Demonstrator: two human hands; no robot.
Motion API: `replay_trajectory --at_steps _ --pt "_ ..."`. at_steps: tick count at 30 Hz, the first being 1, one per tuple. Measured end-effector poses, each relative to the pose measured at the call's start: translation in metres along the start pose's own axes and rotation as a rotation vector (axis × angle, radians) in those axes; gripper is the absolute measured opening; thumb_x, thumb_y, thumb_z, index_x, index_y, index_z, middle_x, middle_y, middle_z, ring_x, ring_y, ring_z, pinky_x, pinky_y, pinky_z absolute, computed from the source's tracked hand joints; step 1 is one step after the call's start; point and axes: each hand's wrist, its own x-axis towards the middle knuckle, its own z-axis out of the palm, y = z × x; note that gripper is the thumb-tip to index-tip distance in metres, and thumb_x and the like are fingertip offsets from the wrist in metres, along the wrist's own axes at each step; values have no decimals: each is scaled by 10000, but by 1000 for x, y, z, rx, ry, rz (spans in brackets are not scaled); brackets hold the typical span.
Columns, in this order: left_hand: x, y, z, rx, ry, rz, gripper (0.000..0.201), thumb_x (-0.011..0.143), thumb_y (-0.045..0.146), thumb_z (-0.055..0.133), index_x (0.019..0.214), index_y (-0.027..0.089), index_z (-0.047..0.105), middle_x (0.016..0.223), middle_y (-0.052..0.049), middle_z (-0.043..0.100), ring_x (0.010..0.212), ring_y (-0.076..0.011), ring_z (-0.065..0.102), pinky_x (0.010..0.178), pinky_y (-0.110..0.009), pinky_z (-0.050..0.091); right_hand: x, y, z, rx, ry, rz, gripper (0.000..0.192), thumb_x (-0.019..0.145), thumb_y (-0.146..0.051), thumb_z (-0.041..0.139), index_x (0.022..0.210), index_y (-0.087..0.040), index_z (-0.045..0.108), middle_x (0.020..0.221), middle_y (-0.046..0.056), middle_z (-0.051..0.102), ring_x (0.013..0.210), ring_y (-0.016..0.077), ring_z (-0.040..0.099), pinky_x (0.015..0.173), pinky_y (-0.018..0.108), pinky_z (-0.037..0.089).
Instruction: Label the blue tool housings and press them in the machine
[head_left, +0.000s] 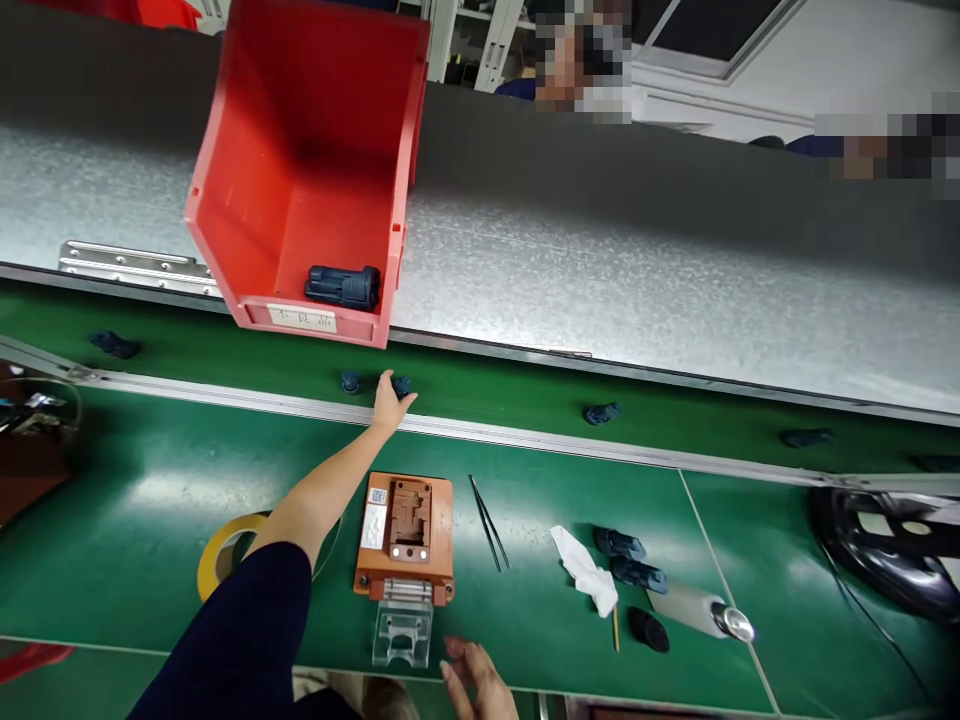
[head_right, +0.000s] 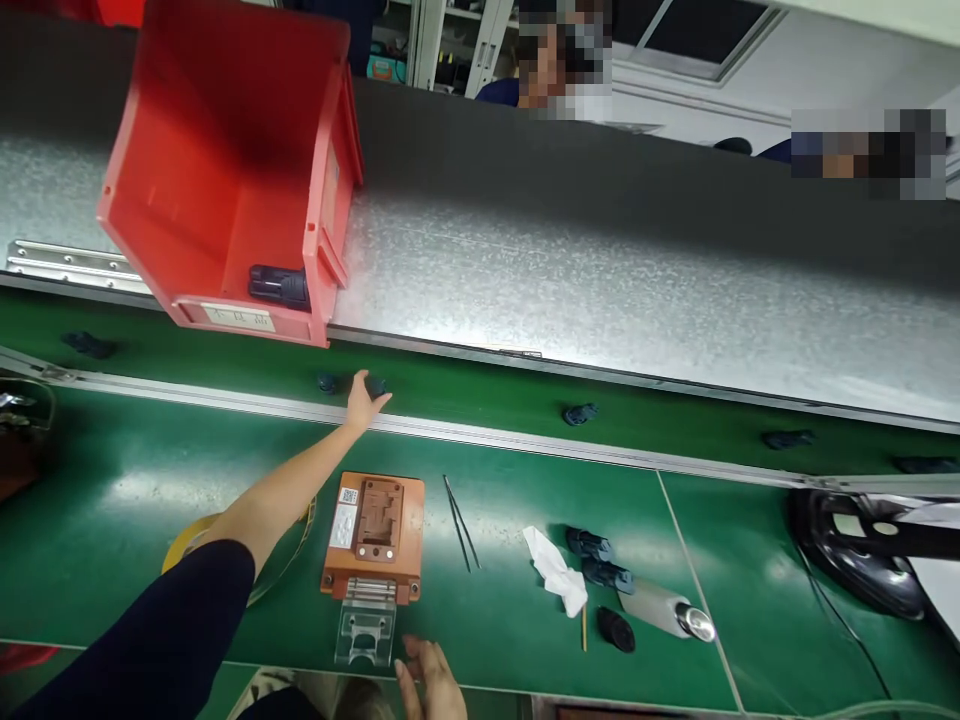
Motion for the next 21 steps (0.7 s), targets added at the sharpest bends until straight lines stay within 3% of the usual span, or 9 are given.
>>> replay_trajectory --at_steps 3,6,10,15,17,19,21 --pt "6 9 11 -127 -36 -124 514 789 320 764 1218 167 528 1278 -162 628 1257 -293 559 1101 -490 410 6 -13 -12 -21 -90 -53 393 909 -559 537 1002 -225 722 935 103 760 785 230 749 723 294 607" --pt "-16 19 -3 -281 -130 -217 420 887 423 650 1206 184 521 1244 -137 648 1160 -244 626 1006 -456 498 15 -25 -28 -19 -90 -65 355 928 -504 533 1009 -209 713 946 101 758 815 223 745 740 294 604" --pt "-92 34 -42 -452 -334 -343 458 920 554 561 1210 201 566 1145 -117 701 1011 -220 688 896 -436 560 36 -29 -46 3 -136 -78 344 931 -481 537 1016 -198 713 957 97 758 842 224 736 777 318 601" --pt "-207 46 -72 -624 -429 -588 569 924 630 487 1211 159 624 929 -97 707 766 -173 673 686 -317 561 72 -44 -45 82 -156 -225 309 931 -424 560 1091 -189 680 1022 101 720 907 224 706 881 397 583" --pt "-245 44 -73 -719 -441 -702 539 929 602 505 1189 151 643 861 -74 694 697 -150 646 620 -271 527 84 -56 -40 97 -209 -355 444 896 -398 627 1295 -208 584 1267 135 632 1161 262 630 1007 450 532" --pt "-276 40 -71 -738 -406 -773 507 931 582 519 1151 149 662 822 -66 698 661 -145 635 588 -257 506 91 -66 -33 62 -321 -490 754 826 -387 720 1486 -241 385 1498 150 447 1400 302 432 1133 515 422" --pt "-299 33 -69 -694 -326 -807 477 915 568 560 1110 149 677 794 -64 710 642 -149 635 585 -260 502 92 -71 -26 10 -464 -581 959 774 -371 770 1558 -249 231 1579 152 335 1474 318 316 1183 541 348"
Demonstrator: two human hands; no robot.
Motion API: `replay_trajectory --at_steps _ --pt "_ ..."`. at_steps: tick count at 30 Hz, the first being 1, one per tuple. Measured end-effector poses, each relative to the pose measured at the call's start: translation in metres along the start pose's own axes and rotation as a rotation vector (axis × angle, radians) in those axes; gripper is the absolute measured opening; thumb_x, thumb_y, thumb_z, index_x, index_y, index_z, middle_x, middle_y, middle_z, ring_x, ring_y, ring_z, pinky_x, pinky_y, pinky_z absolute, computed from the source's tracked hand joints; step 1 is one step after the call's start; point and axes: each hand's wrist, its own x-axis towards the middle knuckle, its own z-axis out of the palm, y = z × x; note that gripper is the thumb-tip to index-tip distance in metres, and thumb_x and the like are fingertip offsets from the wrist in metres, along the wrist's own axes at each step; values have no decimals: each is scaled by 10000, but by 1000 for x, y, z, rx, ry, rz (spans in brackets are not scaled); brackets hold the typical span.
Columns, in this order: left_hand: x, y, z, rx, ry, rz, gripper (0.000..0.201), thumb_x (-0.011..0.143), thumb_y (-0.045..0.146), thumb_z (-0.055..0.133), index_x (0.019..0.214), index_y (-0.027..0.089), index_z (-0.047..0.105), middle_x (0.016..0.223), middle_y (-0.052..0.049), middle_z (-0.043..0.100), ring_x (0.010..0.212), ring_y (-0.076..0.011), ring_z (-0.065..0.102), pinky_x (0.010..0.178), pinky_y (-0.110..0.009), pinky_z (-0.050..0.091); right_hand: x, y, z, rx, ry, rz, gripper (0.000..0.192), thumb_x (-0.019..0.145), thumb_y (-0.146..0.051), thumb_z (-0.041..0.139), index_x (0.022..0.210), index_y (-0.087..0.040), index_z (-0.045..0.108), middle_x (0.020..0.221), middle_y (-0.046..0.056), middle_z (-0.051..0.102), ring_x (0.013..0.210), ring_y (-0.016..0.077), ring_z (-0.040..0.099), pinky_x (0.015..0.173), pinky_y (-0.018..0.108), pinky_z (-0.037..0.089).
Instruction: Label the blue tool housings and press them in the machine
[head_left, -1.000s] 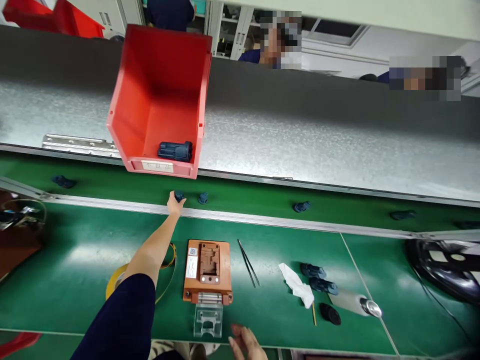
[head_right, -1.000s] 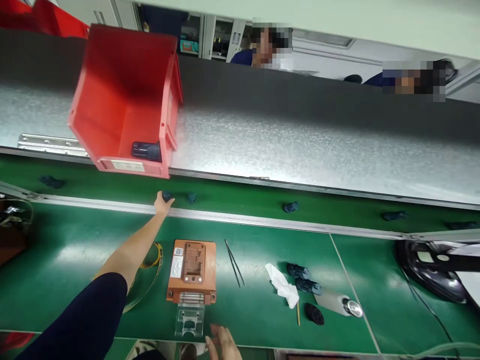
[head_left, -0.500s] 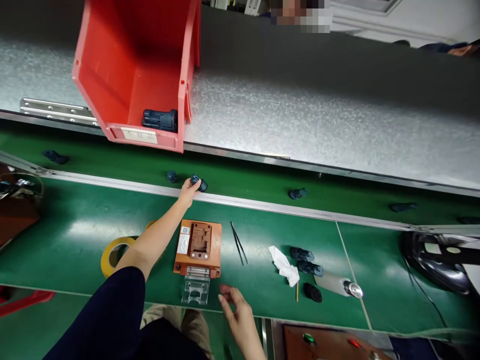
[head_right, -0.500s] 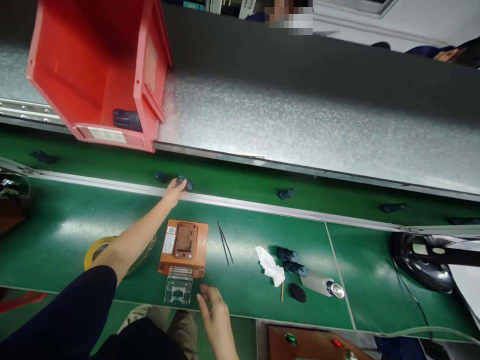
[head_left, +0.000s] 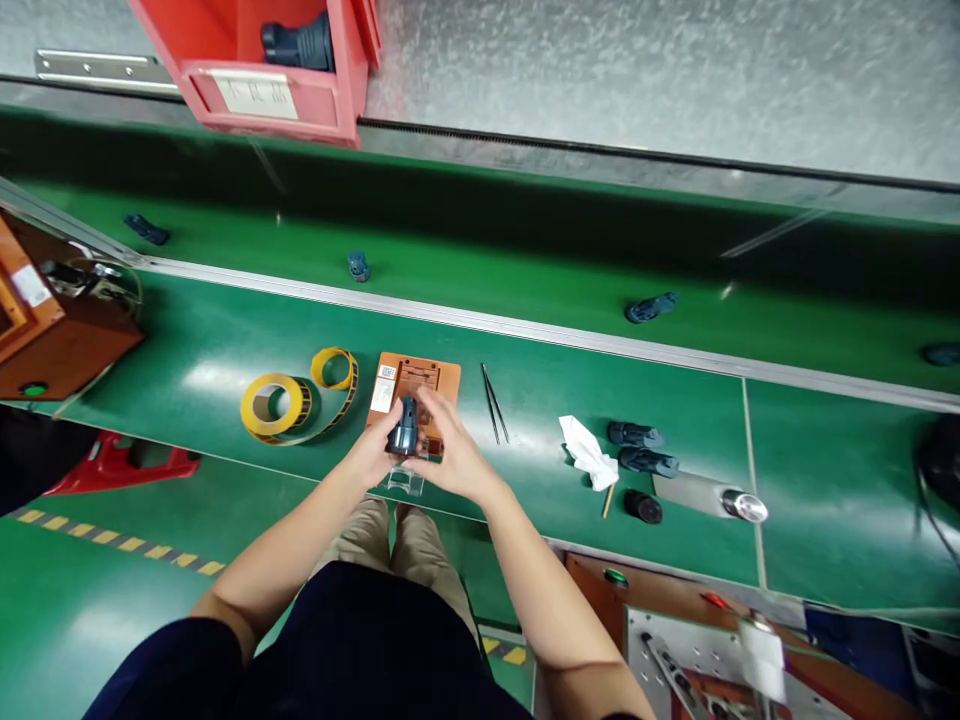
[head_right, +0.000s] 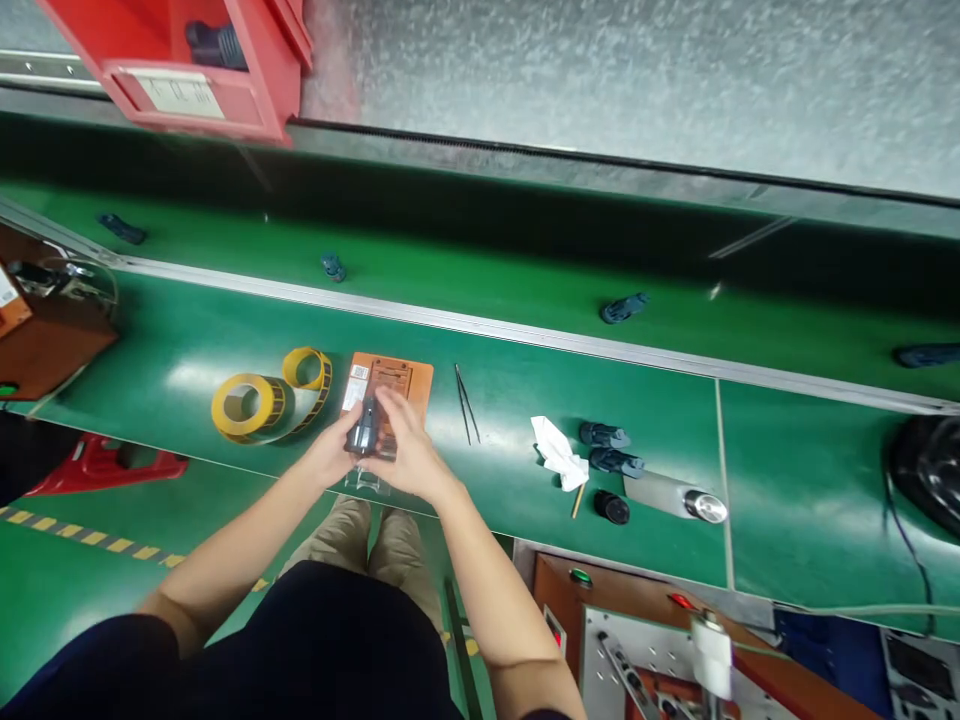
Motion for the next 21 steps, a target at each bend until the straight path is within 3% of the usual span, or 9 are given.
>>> replay_trajectory --at_steps 3,5,7,10,12,13,17,19,21 --pt "-10 -23 -8 46 89 9 511 892 594 579 1123 148 676 819 -77 729 668 -172 654 627 -290 525 -1 6 11 -3 -159 -43 979 742 -346 775 1551 -208 241 1545 174 381 1440 323 374 1170 515 375" --pt "-16 -32 -16 126 121 61 579 894 647 524 1184 163 653 924 -98 736 742 -198 678 673 -324 549 0 16 16 8 -174 -62 928 726 -336 769 1517 -193 306 1515 175 417 1415 317 412 1160 494 392" --pt "-23 -40 -28 311 222 230 578 899 661 494 1217 195 621 1045 -102 714 844 -215 683 741 -353 563 8 31 16 1 -103 -69 869 729 -323 752 1487 -188 350 1505 169 428 1413 310 413 1169 491 377" --pt "-33 -59 -50 678 499 534 443 897 577 560 1195 249 576 1128 -86 652 995 -226 647 877 -383 543 34 58 10 -75 40 -23 840 735 -318 739 1471 -174 363 1490 175 442 1406 326 398 1171 541 349" --pt "-36 -77 -66 805 583 581 413 891 523 589 1206 263 528 1197 -103 609 1087 -241 619 951 -414 518 53 73 5 -137 62 6 857 715 -318 755 1464 -160 371 1468 179 461 1381 345 400 1150 578 353" --pt "-35 -88 -73 814 557 552 442 888 506 597 1243 268 486 1228 -113 596 1117 -247 614 972 -429 510 61 80 4 -160 55 6 866 701 -313 768 1459 -153 380 1455 178 474 1367 349 403 1143 585 357" --pt "-34 -116 -93 672 236 378 660 870 447 642 1396 301 271 1207 -104 629 1161 -235 625 1033 -451 487 72 96 3 -192 11 -57 900 678 -293 813 1461 -138 398 1441 166 503 1354 335 384 1152 555 353" --pt "-37 -113 -96 606 180 347 582 879 446 634 1362 328 330 1114 -68 668 1073 -226 663 983 -434 518 69 102 3 -209 -15 -74 914 703 -352 826 1485 -179 387 1475 137 487 1364 332 357 1160 558 343" --pt "-42 -101 -95 573 159 333 388 904 461 593 1259 342 490 1036 -48 696 970 -226 685 912 -414 548 64 106 1 -251 -32 -87 924 726 -443 821 1507 -237 373 1509 99 463 1363 339 337 1164 574 332"
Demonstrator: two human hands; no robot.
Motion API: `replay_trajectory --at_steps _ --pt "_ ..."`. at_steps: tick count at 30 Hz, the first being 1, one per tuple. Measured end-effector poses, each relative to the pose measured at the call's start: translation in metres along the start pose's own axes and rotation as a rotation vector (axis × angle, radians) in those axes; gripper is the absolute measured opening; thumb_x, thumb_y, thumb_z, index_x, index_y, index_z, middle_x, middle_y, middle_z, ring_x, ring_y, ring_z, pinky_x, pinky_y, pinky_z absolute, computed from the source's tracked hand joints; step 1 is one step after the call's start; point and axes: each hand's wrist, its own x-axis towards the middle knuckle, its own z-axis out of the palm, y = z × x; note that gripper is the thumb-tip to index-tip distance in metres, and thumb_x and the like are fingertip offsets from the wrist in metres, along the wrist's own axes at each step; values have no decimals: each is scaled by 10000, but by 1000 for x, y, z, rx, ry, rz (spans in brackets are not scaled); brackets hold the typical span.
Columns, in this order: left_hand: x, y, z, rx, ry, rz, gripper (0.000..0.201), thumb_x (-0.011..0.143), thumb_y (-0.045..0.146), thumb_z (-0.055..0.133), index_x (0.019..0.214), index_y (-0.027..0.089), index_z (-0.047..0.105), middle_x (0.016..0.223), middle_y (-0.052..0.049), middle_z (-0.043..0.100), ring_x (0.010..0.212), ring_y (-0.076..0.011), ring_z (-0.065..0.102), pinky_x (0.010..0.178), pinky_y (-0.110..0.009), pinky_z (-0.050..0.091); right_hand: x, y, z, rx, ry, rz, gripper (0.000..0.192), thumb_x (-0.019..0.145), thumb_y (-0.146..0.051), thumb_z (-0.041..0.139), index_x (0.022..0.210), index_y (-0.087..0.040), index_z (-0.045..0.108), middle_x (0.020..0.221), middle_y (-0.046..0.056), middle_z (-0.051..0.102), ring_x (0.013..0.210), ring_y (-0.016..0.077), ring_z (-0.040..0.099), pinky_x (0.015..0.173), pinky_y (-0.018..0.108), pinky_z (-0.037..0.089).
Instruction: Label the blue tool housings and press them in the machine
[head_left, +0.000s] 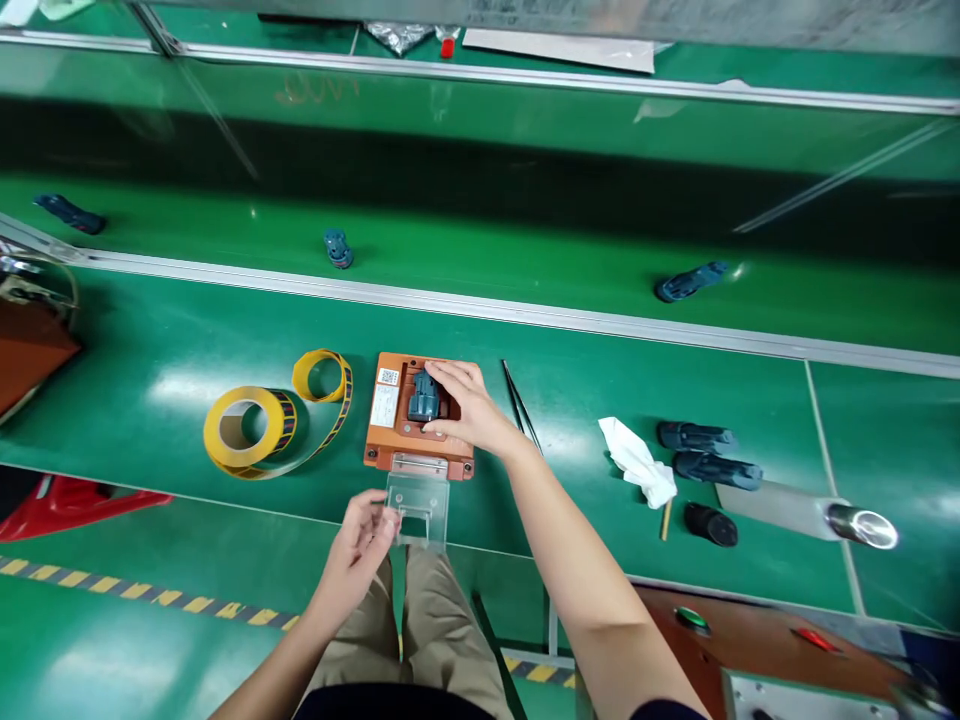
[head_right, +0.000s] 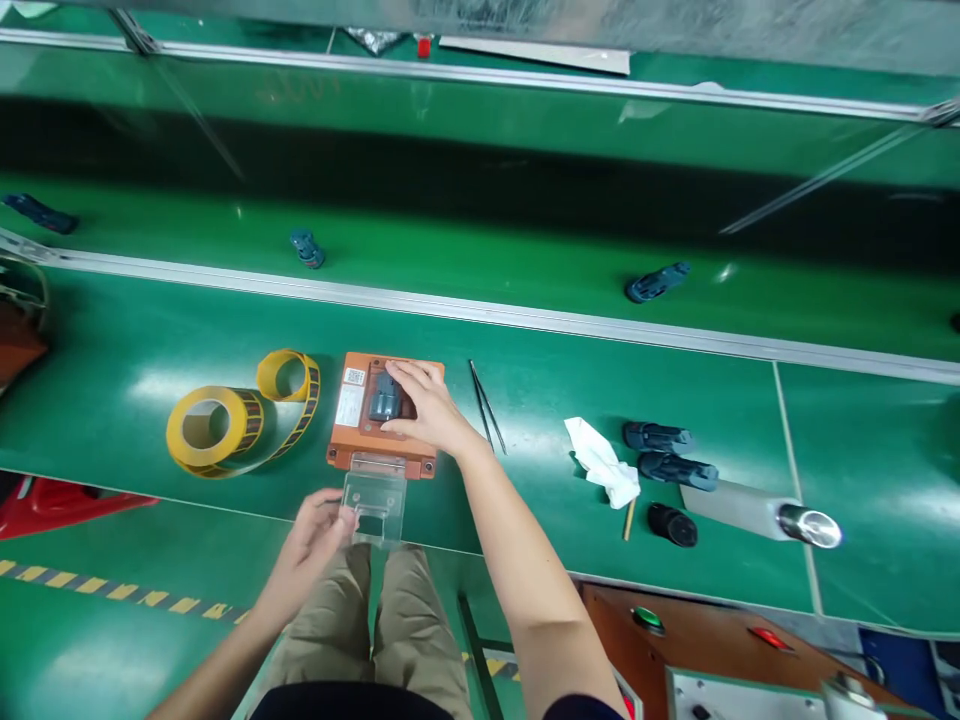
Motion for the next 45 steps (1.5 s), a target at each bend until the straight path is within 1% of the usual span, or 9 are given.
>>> replay_trajectory --at_steps 4,13,16,20,23,28,33,38,45 --pt "4 34 -14 -79 -69 14 305 924 481 555 1178 343 654 978 -55 716 907 -250 681 846 -416 570 -2 2 -3 -93 24 -24 896 765 -483 781 1522 -246 364 1482 102 475 1320 353 356 1137 594 358" --pt "43 72 -10 -252 -214 80 434 984 387 512 1401 270 494 1050 -94 702 924 -218 669 794 -384 571 6 -3 15 -272 -36 -59 868 865 -619 601 1560 -218 270 1571 126 372 1443 375 248 1177 581 293" --pt "63 87 0 -275 -205 -22 479 956 414 565 1391 236 473 1005 -97 705 860 -206 678 722 -356 574 -18 12 14 -296 198 28 591 976 -493 473 1508 -258 367 1493 111 481 1398 314 357 1152 535 310" --pt "92 99 3 -252 -218 -178 588 891 453 646 1376 170 470 930 -91 706 768 -186 677 665 -326 566 -72 41 17 -461 680 427 477 953 -476 476 1309 -177 582 1226 170 616 1184 326 531 1040 544 344" --pt "107 99 -18 67 -184 -6 549 900 451 618 1375 199 504 902 -60 700 698 -162 651 649 -317 552 -105 57 31 -543 708 638 566 879 -580 517 1217 -147 651 1129 190 624 1072 364 536 903 527 397" --pt "139 110 -65 979 314 568 367 952 398 542 1223 182 662 1073 -133 678 1014 -262 633 938 -439 497 -115 60 45 -390 760 696 423 903 -483 460 988 -127 672 909 154 634 903 304 542 832 480 425" --pt "176 119 -73 1298 164 321 388 945 435 549 1131 120 680 894 -145 742 799 -289 705 731 -402 542 -99 43 31 257 1038 740 401 790 -495 681 1043 -184 658 894 42 624 772 186 551 837 421 467" --pt "162 109 -86 725 299 321 249 875 220 630 1119 195 672 824 -58 758 795 -232 741 739 -339 575 -81 3 9 1143 923 633 416 712 -471 815 1048 -250 711 871 -8 618 771 135 583 869 377 530" --pt "124 91 -91 -1 318 254 327 773 297 762 1073 188 691 932 -51 797 861 -210 761 785 -310 622 -38 -41 25 1321 622 495 264 703 -413 862 887 -285 723 782 -16 653 570 80 539 480 205 482"
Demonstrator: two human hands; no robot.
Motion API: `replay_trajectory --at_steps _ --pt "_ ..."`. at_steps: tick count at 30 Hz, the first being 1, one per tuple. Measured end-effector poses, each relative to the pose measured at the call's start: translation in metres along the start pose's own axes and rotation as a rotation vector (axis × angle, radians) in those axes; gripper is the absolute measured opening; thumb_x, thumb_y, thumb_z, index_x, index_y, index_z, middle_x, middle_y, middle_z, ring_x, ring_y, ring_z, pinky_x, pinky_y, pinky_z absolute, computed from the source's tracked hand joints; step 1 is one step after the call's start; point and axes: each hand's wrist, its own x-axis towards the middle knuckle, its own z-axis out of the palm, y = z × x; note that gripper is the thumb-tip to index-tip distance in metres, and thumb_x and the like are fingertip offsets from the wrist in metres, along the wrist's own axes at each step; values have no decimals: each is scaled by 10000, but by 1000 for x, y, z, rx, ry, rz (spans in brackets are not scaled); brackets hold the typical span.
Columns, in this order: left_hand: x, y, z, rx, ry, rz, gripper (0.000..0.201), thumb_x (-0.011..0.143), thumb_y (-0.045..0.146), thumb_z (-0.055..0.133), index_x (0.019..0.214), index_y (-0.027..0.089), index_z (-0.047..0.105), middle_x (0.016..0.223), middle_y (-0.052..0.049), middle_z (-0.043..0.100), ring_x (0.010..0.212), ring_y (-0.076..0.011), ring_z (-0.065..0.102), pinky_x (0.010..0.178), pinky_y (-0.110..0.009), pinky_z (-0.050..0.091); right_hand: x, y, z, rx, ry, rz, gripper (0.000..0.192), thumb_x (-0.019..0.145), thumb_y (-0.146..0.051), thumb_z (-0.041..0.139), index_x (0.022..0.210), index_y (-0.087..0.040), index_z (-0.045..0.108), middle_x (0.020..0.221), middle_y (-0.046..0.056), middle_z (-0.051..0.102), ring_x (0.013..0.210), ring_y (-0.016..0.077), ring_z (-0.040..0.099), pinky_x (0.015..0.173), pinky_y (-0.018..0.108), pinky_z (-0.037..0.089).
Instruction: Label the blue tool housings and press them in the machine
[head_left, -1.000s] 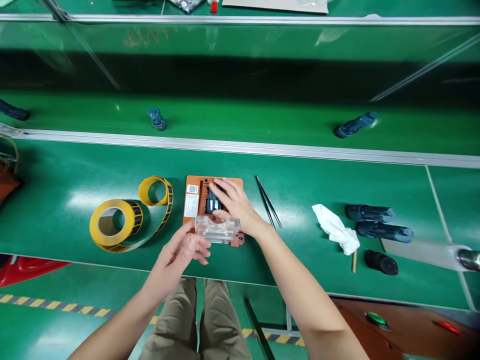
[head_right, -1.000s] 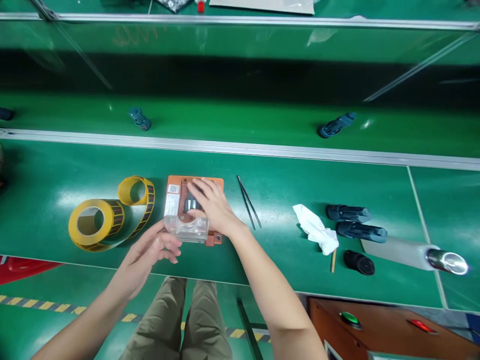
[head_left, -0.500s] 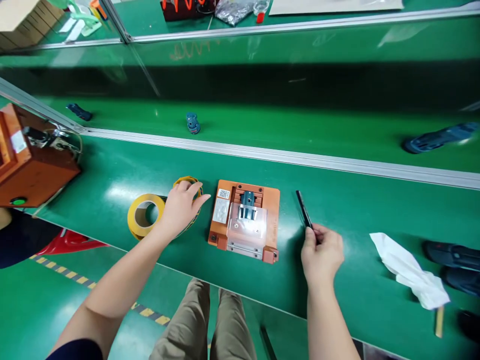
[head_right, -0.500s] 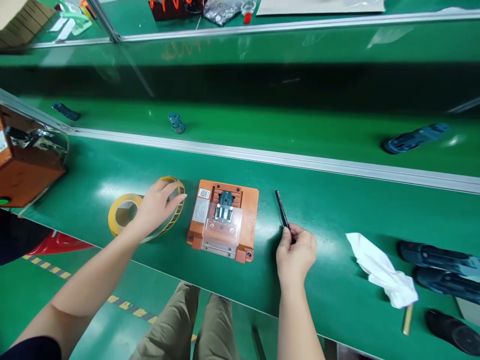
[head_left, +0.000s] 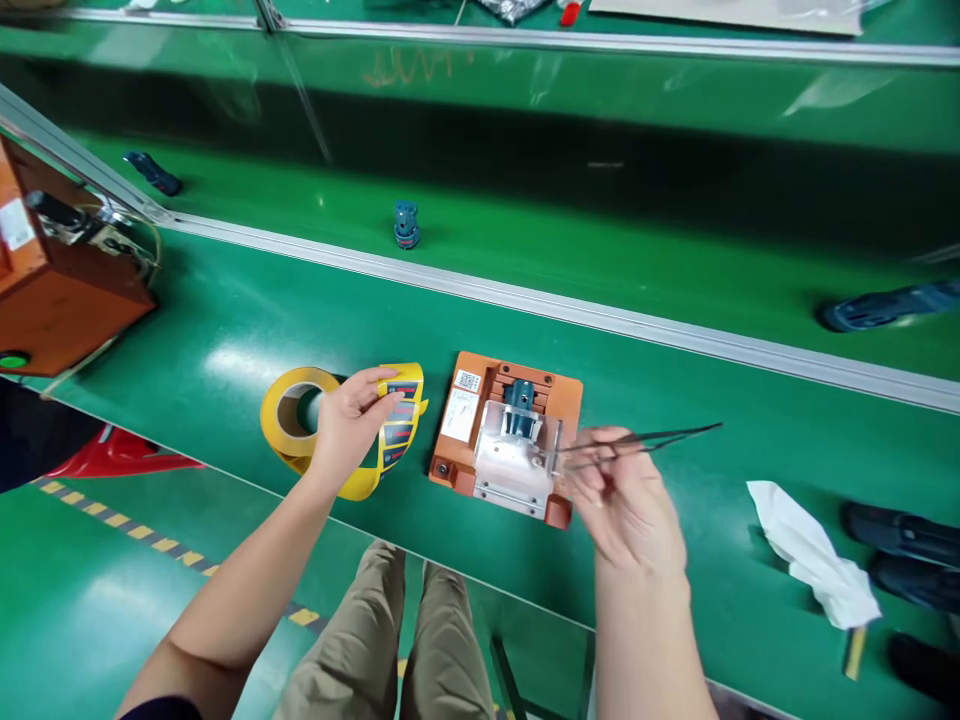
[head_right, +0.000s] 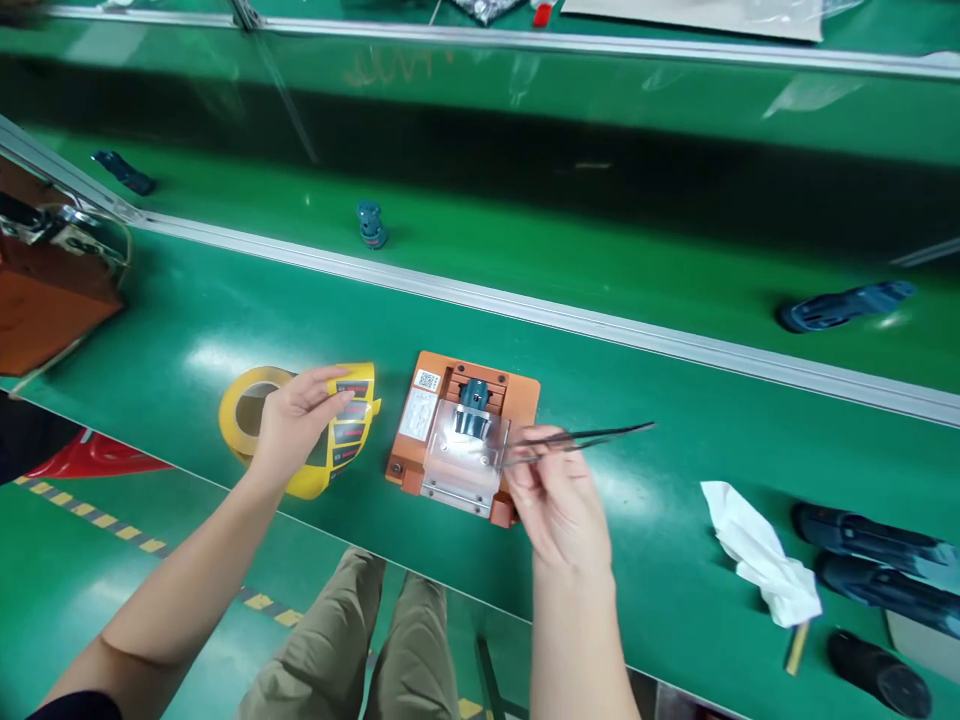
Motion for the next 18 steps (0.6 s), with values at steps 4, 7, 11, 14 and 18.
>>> replay_trajectory --at_steps 4,7,11,14,18 --pt "-6 -7 -2 -115 1 -48 321 747 311 795 1026 177 710 939 -59 803 822 -207 766 763 -306 632 12 10 45 -184 -155 8 234 751 -409 826 912 -263 740 867 9 707 637 103 642 584 230 583" --pt "-9 -10 -4 -147 -12 -61 306 731 313 812 991 178 725 913 -52 805 799 -196 763 745 -288 628 23 14 76 -277 -251 -12 237 764 -395 818 929 -243 740 906 21 729 705 137 697 660 279 631" --pt "-12 -14 -7 -131 0 -101 281 694 343 837 897 170 748 854 -45 800 769 -193 749 726 -288 620 37 20 104 -333 -313 18 275 755 -397 825 944 -226 721 917 29 753 757 170 734 745 334 653" --pt "-15 -17 -10 -96 29 -100 276 669 373 844 823 162 754 795 -38 785 734 -195 730 698 -298 614 46 24 112 -361 -329 22 281 782 -410 802 956 -218 692 932 33 759 783 173 741 780 347 648" --pt "-17 -18 -14 -27 51 -54 237 692 378 822 785 170 758 760 -18 760 702 -172 695 656 -268 584 53 28 112 -421 -382 29 305 791 -431 790 963 -203 682 923 40 763 769 158 736 788 332 636"
